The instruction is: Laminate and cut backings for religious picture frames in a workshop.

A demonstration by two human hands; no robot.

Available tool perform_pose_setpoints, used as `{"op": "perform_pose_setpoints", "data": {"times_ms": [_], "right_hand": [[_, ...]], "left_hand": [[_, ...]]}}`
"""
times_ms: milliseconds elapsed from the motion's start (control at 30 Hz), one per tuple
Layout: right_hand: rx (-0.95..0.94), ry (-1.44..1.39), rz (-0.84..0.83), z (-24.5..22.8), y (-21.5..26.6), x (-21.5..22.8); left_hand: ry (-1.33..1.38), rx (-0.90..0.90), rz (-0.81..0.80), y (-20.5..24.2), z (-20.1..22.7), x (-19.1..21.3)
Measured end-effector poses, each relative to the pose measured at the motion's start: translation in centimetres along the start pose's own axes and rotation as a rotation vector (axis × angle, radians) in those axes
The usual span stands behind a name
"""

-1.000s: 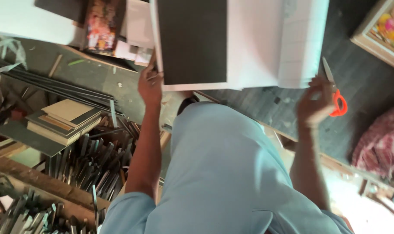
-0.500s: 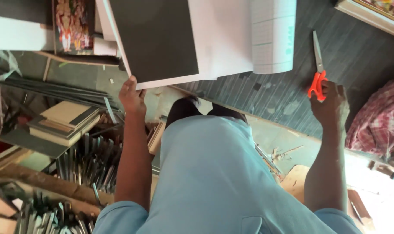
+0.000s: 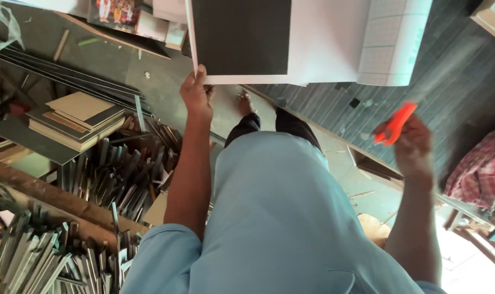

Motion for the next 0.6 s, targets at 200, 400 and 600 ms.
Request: {"op": "perform_pose_setpoints", "data": {"times_ms": [200,400,600], "right_hand": [[-0.287,0.207,-0.287,7.9,-0.1,-6.8],[-0.297,0.044,-0.463,9.8,-0.3,-13.9],[-0.212,-0.08,-0.501,9.0,-3.7,-16.7]], "left_hand": [[0.0,-0.036,-0.005,1.5,3.6,-1.2],[0.024,-0.012,-0.03,1.7,5.1,-1.2],[0.076,-0.014,-0.055,0.9,4.5,-0.6]]}}
Point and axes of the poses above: each hand's wrist, its own y-axis away from the middle knuckle, its own x-axis out of the back of the hand, z = x × y, the point moved 3 cm from there along -y, towards the middle knuckle, and after that the axes turned 13 degrees about -x, right-handed, at the moved point
